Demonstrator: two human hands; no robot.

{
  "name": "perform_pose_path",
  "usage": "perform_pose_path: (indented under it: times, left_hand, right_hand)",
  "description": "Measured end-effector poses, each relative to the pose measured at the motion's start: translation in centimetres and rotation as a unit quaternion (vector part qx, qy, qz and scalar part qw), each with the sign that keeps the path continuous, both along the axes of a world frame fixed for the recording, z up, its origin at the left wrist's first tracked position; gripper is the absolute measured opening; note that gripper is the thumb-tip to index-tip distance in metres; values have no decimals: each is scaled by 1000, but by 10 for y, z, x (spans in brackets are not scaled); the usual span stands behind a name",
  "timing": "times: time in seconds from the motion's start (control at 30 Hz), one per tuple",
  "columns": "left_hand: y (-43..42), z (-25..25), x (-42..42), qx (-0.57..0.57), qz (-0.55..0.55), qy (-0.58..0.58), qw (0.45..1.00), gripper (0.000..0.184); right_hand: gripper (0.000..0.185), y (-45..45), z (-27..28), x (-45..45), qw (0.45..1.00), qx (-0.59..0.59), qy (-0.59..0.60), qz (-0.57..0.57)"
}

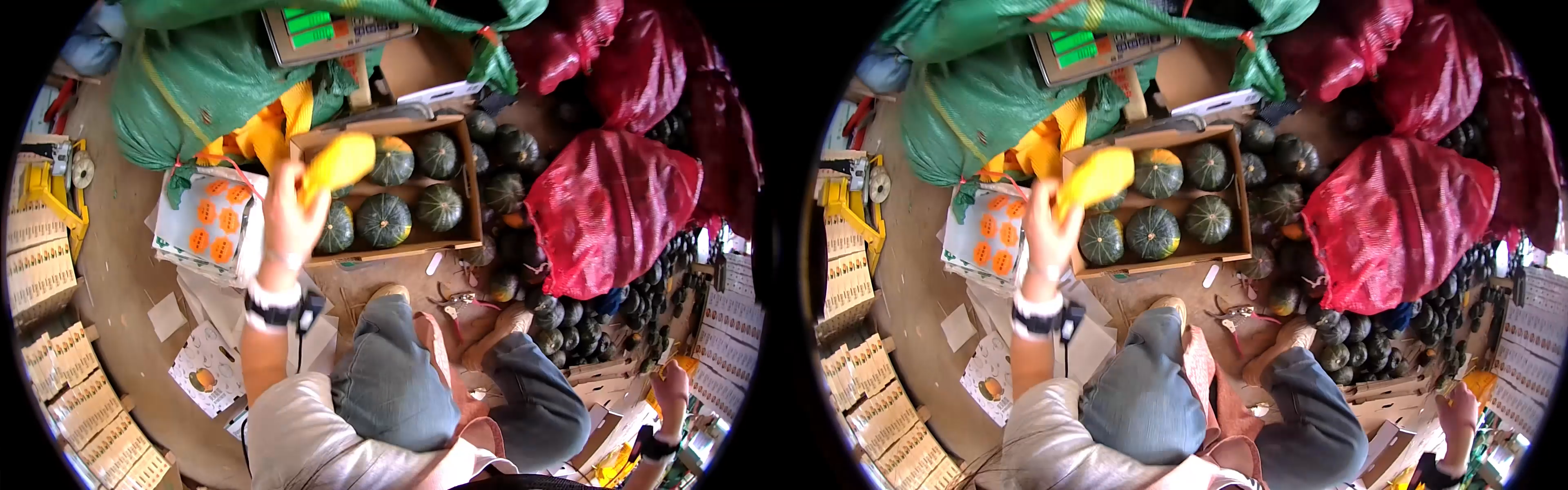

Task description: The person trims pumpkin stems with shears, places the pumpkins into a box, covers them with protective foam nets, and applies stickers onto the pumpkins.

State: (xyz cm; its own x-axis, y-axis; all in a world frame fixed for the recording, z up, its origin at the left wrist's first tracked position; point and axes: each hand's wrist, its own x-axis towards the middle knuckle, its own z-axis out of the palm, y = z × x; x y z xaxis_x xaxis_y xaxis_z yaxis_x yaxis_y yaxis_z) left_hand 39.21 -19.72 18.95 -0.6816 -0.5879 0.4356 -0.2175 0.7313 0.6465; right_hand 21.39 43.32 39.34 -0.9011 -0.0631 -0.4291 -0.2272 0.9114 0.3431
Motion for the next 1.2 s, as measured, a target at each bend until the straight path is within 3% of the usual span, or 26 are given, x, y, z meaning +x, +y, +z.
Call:
perform_pose_path:
  times: [0.07,0.1,0.13,0.17,0.2,0.23,0.27,0.3,0.33,0.37,0.4,0.47,0.53,0.67,0.7,0.77,0.87,0.9,0.93,1.0,1.1,1.2]
  left_hand:
    - [27,21,35,2,-8,-32,999,21]
    - [36,35,51,34,-21,-37,998,20]
    - [43,50,63,62,-31,-43,997,19]
    - [51,71,72,109,-60,-28,992,21]
    - [61,94,81,154,-81,-13,985,23]
    - [69,115,87,89,-126,36,987,24]
    - [78,134,90,21,-162,73,984,25]
    - [90,151,95,22,-200,116,973,27]
    - [103,166,99,21,-236,157,959,30]
    - [115,178,105,5,-273,153,950,35]
    - [124,187,112,-8,-315,146,938,41]
    - [147,192,124,-8,-350,116,930,46]
    - [162,208,146,-28,-369,79,925,52]
    - [188,205,174,29,-396,60,916,43]
    - [193,204,181,24,-389,32,920,38]
    - [208,202,189,92,-390,86,912,33]
    - [218,192,194,159,-378,138,901,25]
    - [219,187,195,175,-367,155,901,24]
    - [221,181,197,191,-353,172,900,23]
    - [223,173,196,104,-325,179,923,17]
    - [232,165,192,14,-253,179,951,15]
    - [226,160,186,166,-214,147,951,24]
  right_hand:
    - [25,-56,45,48,988,-143,57,-9]
    - [19,-91,47,81,936,-349,39,-25]
    - [19,-122,41,113,879,-474,39,28]
    - [22,-150,39,135,831,-554,-40,-3]
    - [16,-186,39,152,803,-584,-105,52]
    - [9,-218,30,163,780,-592,-81,186]
    - [6,-243,24,165,747,-610,-100,244]
    - [8,-266,16,168,706,-649,-132,249]
    - [15,-286,8,172,676,-678,-160,241]
    - [31,-311,0,177,590,-744,-202,239]
    - [48,-320,-8,183,574,-750,-261,196]
    - [55,-347,1,207,487,-814,-162,274]
    - [52,-334,2,225,530,-798,-93,272]
    - [44,-294,-5,239,562,-736,-126,355]
    - [44,-289,-9,244,528,-753,-158,359]
    - [38,-284,-15,254,468,-792,-209,332]
    - [21,-269,-23,258,431,-839,-266,201]
    - [12,-268,-27,252,455,-833,-223,222]
    - [20,-265,-28,254,502,-820,-152,228]
    - [30,-271,-18,263,506,-837,-134,161]
    - [38,-278,-24,266,459,-868,-76,174]
    - [43,-284,-31,263,500,-824,76,255]
